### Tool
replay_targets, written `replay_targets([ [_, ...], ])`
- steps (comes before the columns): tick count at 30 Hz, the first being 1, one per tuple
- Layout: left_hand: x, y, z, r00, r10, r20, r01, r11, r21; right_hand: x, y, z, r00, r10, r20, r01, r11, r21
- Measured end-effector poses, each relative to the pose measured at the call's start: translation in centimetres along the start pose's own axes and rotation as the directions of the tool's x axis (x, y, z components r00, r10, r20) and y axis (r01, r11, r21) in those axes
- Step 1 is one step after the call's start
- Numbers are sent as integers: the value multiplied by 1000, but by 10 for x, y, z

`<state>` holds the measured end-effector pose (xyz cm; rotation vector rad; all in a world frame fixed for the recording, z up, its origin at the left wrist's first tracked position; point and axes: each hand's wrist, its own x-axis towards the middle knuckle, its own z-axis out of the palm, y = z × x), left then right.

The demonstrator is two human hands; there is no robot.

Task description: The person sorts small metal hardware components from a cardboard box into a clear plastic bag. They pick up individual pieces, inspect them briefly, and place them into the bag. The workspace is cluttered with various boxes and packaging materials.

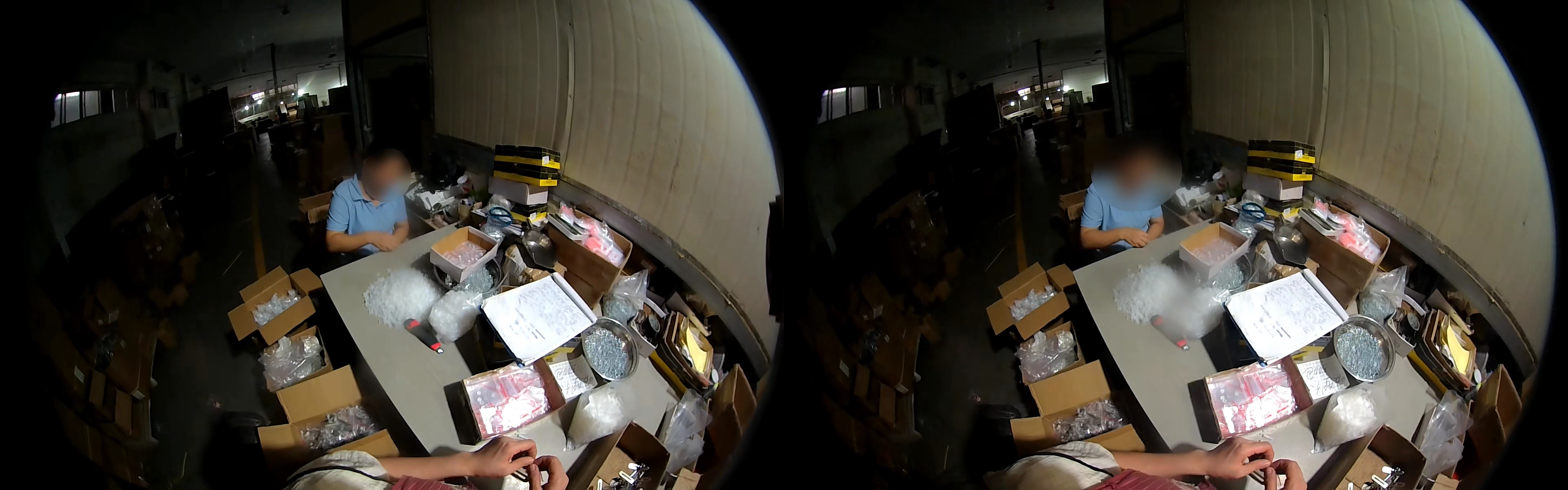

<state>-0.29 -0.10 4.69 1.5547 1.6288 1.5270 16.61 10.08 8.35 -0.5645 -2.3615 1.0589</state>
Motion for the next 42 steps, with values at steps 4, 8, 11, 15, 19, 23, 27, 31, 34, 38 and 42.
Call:
replay_targets([
  [4, -4, 7, -3, 999, 7, 32, -7, 1000, -12, -6, 4, 3, 1000, 14, 12, -14, 998, 62],
  [8, -14, -3, -1, 999, 28, 32, -25, 996, -81, -1, -11, -1, 992, -70, 105, 78, 994, -81],
  [11, -18, 0, -7, 1000, 16, 27, -12, 992, -127, 1, -17, -7, 981, -33, 189, 57, 991, -121],
  [15, -22, 3, -20, 995, -57, -77, 44, 986, -158, 0, -7, -3, 980, 95, 174, -82, 993, -81],
  [19, -35, -3, -30, 984, -154, -86, 131, 965, -227, 1, -16, 12, 993, -8, 114, 5, 1000, 23],
  [23, -47, -11, -50, 970, -236, 50, 221, 786, -577, 8, -29, 24, 976, 81, 201, -115, 979, 166],
  [27, -70, -8, -69, 980, -186, 66, 193, 833, -519, 24, -45, 46, 963, -5, 271, -90, 936, 339],
  [31, -105, -30, -89, 928, -371, -46, 274, 757, -593, 55, -23, 86, 974, 44, 224, -142, 884, 445],
  [34, -133, -38, -132, 836, -485, -256, 266, 767, -584, 89, 7, 101, 991, 75, 111, -96, 976, 194],
  [38, -163, -34, -184, 647, -542, -536, 130, 771, -623, 111, 57, 114, 996, 25, 84, 9, 926, -377],
  [42, -210, -23, -213, 519, -688, -507, 102, 639, -762, 114, 80, 145, 975, 117, 191, 23, 796, -605],
])
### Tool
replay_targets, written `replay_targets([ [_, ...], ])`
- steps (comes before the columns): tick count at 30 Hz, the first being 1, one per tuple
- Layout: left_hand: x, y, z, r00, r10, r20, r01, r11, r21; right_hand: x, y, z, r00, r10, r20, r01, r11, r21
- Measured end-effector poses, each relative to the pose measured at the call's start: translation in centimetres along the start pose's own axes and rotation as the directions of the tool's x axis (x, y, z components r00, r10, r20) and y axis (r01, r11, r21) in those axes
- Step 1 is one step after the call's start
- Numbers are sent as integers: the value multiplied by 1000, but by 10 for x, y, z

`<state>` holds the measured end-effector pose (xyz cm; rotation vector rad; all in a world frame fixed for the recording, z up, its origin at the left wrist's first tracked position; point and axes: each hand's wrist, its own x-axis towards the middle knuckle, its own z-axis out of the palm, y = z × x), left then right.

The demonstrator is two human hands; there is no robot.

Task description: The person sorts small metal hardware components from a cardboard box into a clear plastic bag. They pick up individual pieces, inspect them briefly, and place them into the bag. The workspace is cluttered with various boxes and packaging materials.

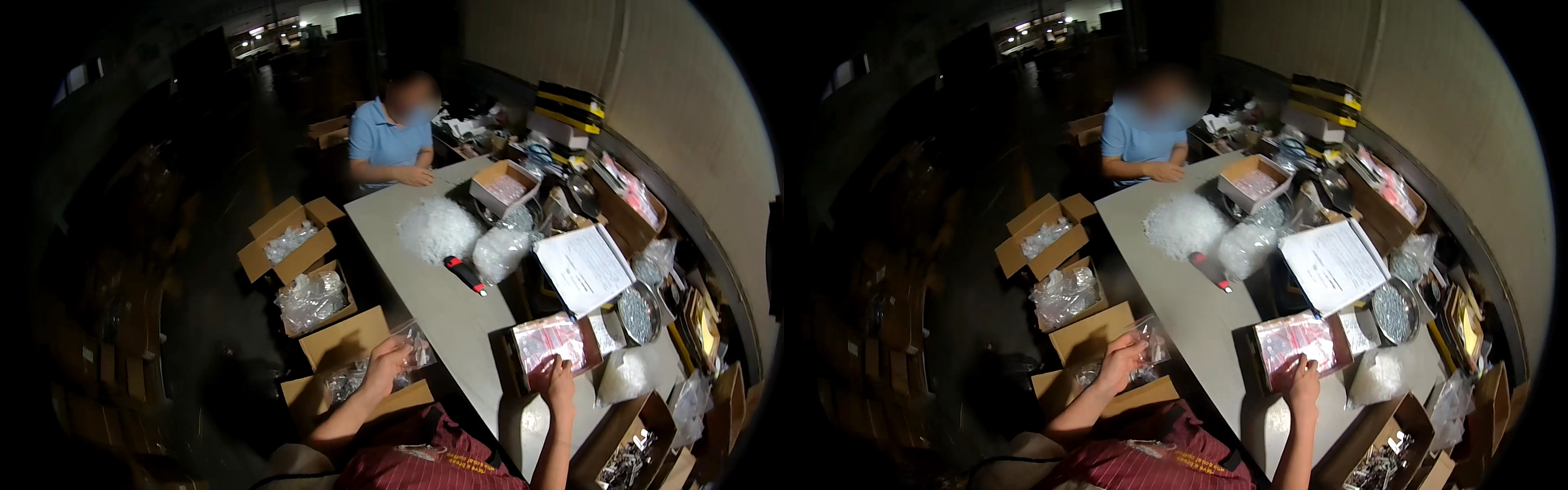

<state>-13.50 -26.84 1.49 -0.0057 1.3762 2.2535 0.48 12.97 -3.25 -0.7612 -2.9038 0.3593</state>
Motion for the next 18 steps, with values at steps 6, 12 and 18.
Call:
replay_targets([
  [6, -18, 20, -40, 990, -132, -40, 117, 958, -261, -5, -3, 5, 995, 57, -77, -53, 997, 55],
  [12, -10, 43, -42, 996, -54, 69, 80, 878, -471, -28, -2, -11, 992, 28, -126, 28, 907, 420],
  [18, 10, 57, -23, 991, 52, 127, 28, 830, -557, -46, -10, -6, 957, 129, -261, 94, 712, 696],
])
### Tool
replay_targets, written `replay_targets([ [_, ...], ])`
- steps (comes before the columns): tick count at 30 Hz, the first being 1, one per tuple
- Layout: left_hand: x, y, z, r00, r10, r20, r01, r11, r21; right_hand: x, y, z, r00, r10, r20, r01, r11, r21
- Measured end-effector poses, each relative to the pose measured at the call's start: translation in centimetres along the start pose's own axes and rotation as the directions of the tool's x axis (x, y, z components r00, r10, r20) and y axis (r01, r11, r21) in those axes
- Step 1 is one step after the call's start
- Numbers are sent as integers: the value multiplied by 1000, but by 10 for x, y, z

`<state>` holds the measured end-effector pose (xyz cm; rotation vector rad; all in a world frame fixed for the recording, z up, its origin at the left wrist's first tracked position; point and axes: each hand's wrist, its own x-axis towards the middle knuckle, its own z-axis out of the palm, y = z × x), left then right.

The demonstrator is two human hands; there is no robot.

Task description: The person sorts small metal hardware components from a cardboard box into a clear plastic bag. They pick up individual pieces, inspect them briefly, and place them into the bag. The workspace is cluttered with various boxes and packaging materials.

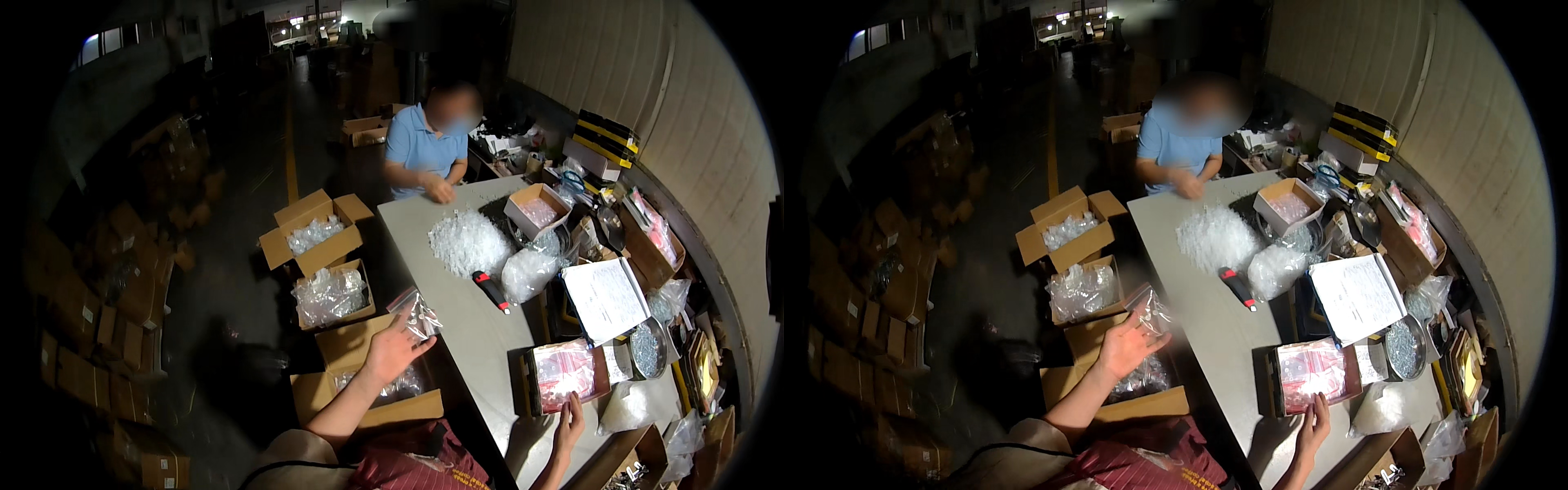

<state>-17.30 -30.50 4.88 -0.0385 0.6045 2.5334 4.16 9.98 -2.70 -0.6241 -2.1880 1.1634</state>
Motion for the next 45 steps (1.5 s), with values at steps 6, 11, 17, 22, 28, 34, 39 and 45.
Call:
replay_targets([
  [6, 28, -7, 13, 996, 12, 94, -4, 997, -78, -23, 35, -15, 971, 203, -125, -111, 850, 515],
  [11, 27, -8, 6, 969, 23, 247, 19, 985, -169, -61, 41, -35, 901, 424, -90, -270, 711, 649],
  [17, 27, -4, 16, 987, -29, 157, 51, 989, -140, -95, 74, -22, 912, 387, -139, -181, 682, 708],
  [22, 31, -1, 10, 995, -40, 87, 54, 983, -175, -88, 84, -15, 913, 368, -174, -149, 699, 699],
  [28, 24, 6, -22, 987, 96, -131, -77, 986, 145, -80, 66, 1, 852, 440, -284, -224, 797, 561],
  [34, 15, 28, -67, 896, 132, -425, -9, 960, 278, -87, 79, -7, 873, 402, -276, -260, 862, 435],
  [39, 28, -5, -114, 922, 200, -331, 183, 530, 828, -81, 68, -3, 866, 404, -295, -302, 892, 337],
  [45, 40, -85, -180, 989, -98, -109, -8, -776, 631, -79, 60, -2, 869, 396, -297, -303, 900, 313],
])
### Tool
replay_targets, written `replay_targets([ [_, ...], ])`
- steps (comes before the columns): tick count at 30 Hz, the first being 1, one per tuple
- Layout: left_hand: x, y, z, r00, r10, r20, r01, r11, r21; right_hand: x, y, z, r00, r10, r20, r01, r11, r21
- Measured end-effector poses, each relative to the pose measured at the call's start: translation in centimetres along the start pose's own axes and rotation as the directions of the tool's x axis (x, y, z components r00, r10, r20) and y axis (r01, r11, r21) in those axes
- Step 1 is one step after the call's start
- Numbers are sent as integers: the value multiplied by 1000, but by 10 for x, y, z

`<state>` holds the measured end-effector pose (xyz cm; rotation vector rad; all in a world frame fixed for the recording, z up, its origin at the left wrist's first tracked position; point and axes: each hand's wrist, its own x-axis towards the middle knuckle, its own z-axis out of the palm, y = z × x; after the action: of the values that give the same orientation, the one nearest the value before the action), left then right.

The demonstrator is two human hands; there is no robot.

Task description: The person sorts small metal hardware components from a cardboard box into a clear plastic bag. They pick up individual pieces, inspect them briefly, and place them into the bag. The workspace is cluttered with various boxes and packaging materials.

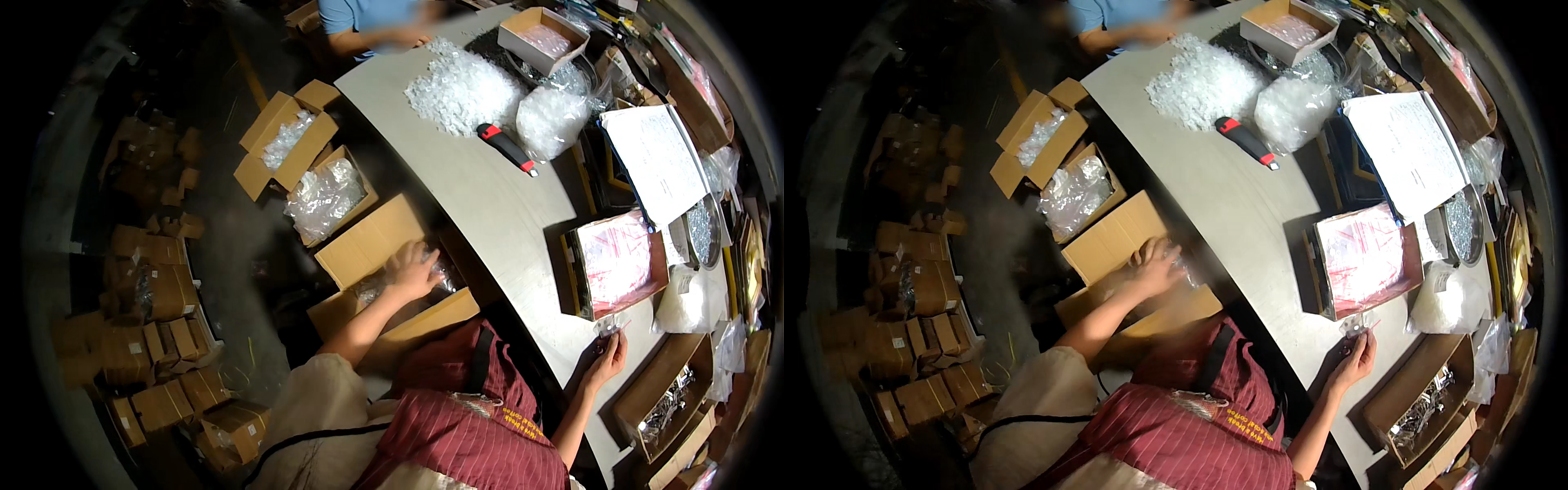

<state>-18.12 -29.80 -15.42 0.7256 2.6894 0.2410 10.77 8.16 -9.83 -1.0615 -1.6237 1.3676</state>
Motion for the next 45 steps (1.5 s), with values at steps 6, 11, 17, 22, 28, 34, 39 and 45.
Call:
replay_targets([
  [6, -46, -59, 141, 852, 435, -290, -143, 727, 671, 2, 7, -12, 998, -43, 54, 42, 999, 18],
  [11, -105, -105, 153, 833, 492, 252, -547, 800, 245, -3, 2, -5, 999, 51, -19, -51, 998, 23],
  [17, -128, -105, 152, 745, 550, 378, -583, 812, -33, 1, -6, 8, 998, -54, -34, 51, 994, -92],
  [22, -127, -105, 112, 680, 576, 454, -600, 793, -106, -5, -4, 3, 999, 27, -33, -26, 999, 22],
  [28, -145, -97, 81, 706, 575, 415, -477, 818, -321, 1, 0, 9, 1000, -30, 1, 30, 995, -91],
  [34, -109, -51, -1, 776, 588, 228, -581, 807, -103, 2, -10, -2, 997, -6, 71, 2, 999, 50],
  [39, -98, 12, -54, 963, 236, -129, -245, 968, -58, 9, -29, -13, 933, 232, 274, -332, 849, 411],
  [45, -80, 144, -204, 858, 193, -476, -422, 793, -439, 2, -35, -58, 913, 300, 278, -403, 775, 487],
])
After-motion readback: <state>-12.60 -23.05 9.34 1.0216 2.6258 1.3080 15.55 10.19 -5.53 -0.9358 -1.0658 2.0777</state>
